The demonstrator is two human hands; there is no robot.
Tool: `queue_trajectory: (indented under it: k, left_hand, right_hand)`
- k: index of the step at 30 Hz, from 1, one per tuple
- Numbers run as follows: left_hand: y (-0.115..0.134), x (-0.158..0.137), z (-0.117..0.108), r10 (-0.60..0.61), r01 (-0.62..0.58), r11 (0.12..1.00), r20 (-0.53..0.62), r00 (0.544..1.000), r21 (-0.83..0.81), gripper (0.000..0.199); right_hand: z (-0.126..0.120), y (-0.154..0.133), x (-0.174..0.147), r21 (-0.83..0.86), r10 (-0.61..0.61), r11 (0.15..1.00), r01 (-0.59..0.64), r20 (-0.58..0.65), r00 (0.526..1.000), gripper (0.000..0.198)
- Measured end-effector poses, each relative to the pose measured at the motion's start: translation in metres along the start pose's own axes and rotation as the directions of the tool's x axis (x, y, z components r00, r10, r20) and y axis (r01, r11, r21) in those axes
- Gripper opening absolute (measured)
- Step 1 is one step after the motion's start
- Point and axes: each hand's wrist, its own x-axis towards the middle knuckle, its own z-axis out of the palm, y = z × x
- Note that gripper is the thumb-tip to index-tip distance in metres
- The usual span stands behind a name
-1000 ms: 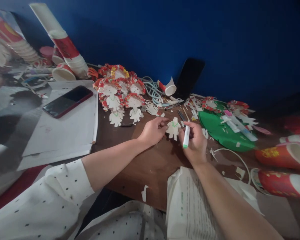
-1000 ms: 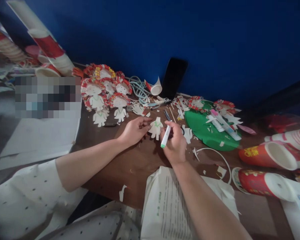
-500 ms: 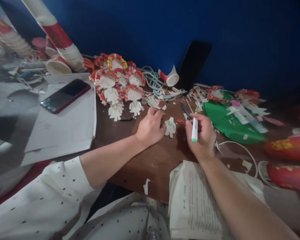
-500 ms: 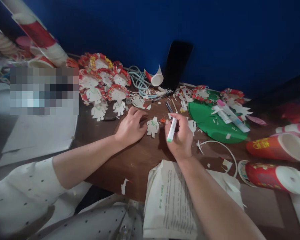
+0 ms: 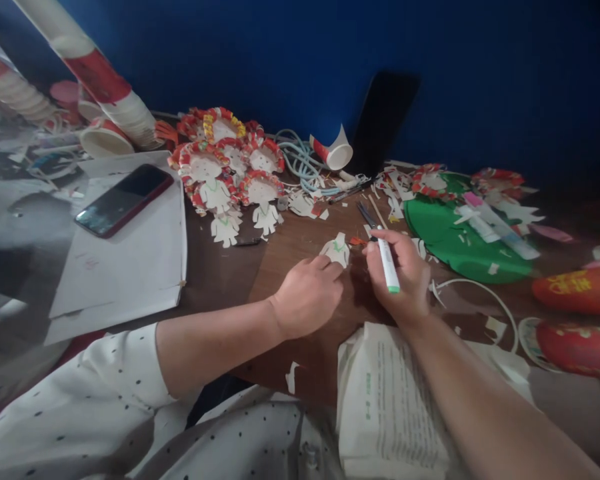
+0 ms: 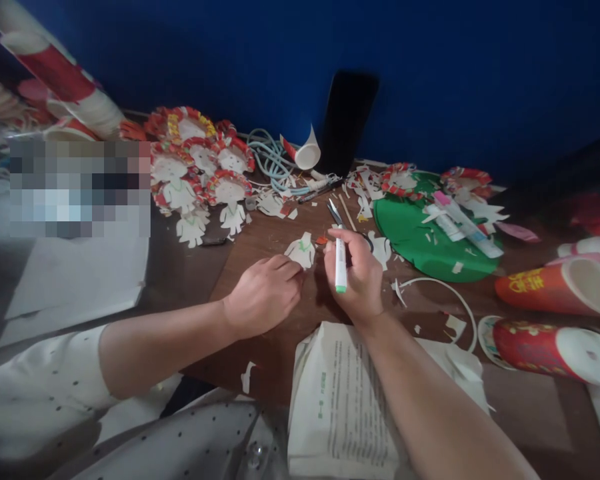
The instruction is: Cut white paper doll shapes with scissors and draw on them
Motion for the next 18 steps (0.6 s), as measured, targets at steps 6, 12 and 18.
queue_trajectory:
  k: [6,12,18]
  left_hand:
    - [0.0002,0.0007,-0.0031,0.018,-0.016,1.0,0.088,0.996,-0.018,0.02]
    - [-0.0002,0.0014,-0.0012,0.021,-0.02,0.999,0.06,0.998,-0.025,0.02]
    - [-0.0013,0.0006,0.0009,-0.054,0.044,0.994,-0.095,0.994,-0.102,0.021]
  right_hand:
    - [0.0009,0.0029,0.0022,0.04,0.012,0.999,-0.014,0.054,0.998,0.031]
    - [-0.0022,0.0036,0.0021,0.048,-0.003,0.999,0.001,0.041,0.999,0.031]
    - [-0.0067,0.0043,-0.002,0.071,0.015,0.997,-0.021,0.091,0.996,0.031]
